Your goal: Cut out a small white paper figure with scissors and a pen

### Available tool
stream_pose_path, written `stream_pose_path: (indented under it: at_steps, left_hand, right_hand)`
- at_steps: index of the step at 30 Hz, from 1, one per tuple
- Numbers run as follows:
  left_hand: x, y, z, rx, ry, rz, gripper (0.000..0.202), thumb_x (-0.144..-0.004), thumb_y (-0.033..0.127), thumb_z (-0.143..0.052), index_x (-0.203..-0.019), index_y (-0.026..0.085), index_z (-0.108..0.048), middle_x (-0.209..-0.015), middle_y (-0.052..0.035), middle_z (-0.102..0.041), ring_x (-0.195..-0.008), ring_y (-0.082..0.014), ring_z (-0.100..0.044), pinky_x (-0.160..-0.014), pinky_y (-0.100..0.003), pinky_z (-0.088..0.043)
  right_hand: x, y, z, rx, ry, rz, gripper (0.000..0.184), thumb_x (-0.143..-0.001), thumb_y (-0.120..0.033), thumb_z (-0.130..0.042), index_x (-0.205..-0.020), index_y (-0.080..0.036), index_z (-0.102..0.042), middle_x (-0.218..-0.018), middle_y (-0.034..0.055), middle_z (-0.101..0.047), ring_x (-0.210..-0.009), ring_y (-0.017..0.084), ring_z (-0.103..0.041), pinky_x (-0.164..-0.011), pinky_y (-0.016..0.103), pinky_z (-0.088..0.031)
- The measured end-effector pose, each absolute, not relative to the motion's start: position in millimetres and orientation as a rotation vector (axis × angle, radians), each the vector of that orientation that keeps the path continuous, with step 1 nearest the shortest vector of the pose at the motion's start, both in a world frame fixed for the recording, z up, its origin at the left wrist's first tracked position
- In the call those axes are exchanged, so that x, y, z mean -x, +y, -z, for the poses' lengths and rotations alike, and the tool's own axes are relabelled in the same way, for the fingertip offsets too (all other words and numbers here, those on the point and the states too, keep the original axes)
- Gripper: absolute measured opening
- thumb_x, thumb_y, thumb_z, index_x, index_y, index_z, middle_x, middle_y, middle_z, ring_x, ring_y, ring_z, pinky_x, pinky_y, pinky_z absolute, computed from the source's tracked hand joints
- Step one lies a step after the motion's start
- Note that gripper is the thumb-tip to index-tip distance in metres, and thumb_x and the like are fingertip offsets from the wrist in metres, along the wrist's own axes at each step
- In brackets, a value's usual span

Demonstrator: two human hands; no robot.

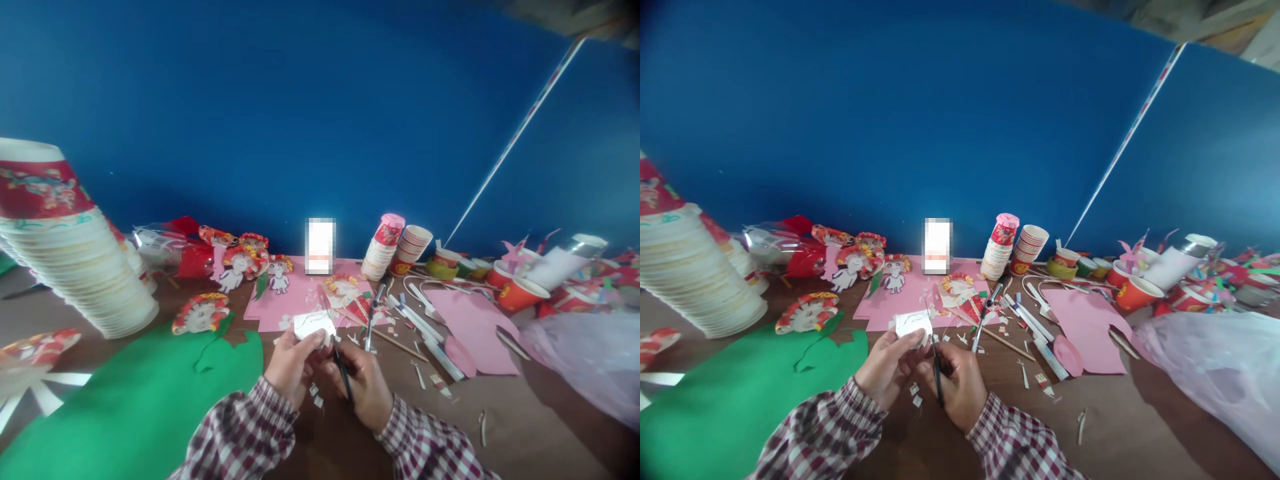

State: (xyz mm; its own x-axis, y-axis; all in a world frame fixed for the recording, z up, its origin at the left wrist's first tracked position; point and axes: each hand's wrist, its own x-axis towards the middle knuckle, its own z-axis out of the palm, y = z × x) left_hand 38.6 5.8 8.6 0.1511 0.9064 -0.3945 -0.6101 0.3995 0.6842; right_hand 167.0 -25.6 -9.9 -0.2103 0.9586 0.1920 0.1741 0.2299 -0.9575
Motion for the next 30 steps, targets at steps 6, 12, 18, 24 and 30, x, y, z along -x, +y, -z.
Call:
stream_pose_path:
  at_steps: [6, 12, 18, 24, 30]
  left_hand:
    - [-38.5, 3.5, -13.6, -0.387, 0.883, -1.119, 0.029, -0.058, 0.019, -0.076, -0.078, 0.014, -0.055, -0.062, 0.0002, -0.061, -0.052, -0.0094, -0.059, -0.043, -0.016, -0.045]
    - [-38.7, 2.6, -15.0, -0.373, 0.857, -1.130, 0.031, -0.056, 0.018, -0.078, -0.077, 0.014, -0.055, -0.062, 0.0006, -0.061, -0.054, -0.0102, -0.060, -0.043, -0.016, -0.045]
    - [-39.4, 3.6, -12.3, -0.387, 0.815, -1.133, 0.030, -0.057, 0.019, -0.078, -0.075, 0.012, -0.055, -0.061, 0.0002, -0.060, -0.053, -0.0093, -0.058, -0.044, -0.016, -0.045]
    - [-40.1, 3.6, -12.3, -0.377, 0.824, -1.153, 0.032, -0.054, 0.018, -0.079, -0.078, 0.013, -0.058, -0.064, -0.0001, -0.061, -0.054, -0.0093, -0.059, -0.043, -0.015, -0.044]
    - [-40.8, 3.7, -10.0, -0.374, 0.812, -1.163, 0.032, -0.054, 0.019, -0.079, -0.075, 0.013, -0.057, -0.062, 0.0004, -0.060, -0.054, -0.0099, -0.059, -0.044, -0.017, -0.045]
  right_hand:
    - [-165.9, -25.6, 7.9, 1.073, -1.608, -1.044, 0.030, -0.081, -0.042, -0.057, -0.091, -0.014, -0.061, -0.071, 0.0005, -0.056, -0.063, 0.012, -0.046, -0.056, 0.021, -0.038]
    - [-164.7, -26.3, 7.2, 1.088, -1.608, -1.027, 0.027, -0.080, -0.040, -0.059, -0.089, -0.014, -0.062, -0.069, 0.0003, -0.056, -0.062, 0.013, -0.046, -0.056, 0.021, -0.038]
    - [-164.1, -27.4, 6.0, 1.074, -1.593, -1.048, 0.025, -0.080, -0.038, -0.059, -0.088, -0.014, -0.060, -0.068, -0.0006, -0.053, -0.062, 0.012, -0.045, -0.057, 0.021, -0.038]
    - [-162.7, -28.5, 5.4, 1.107, -1.585, -1.031, 0.022, -0.079, -0.037, -0.060, -0.079, -0.015, -0.057, -0.064, -0.0019, -0.049, -0.060, 0.011, -0.042, -0.057, 0.020, -0.037]
    - [-162.3, -28.6, 3.9, 1.110, -1.589, -1.049, 0.025, -0.080, -0.039, -0.058, -0.086, -0.015, -0.059, -0.066, -0.0002, -0.051, -0.060, 0.013, -0.043, -0.055, 0.021, -0.037]
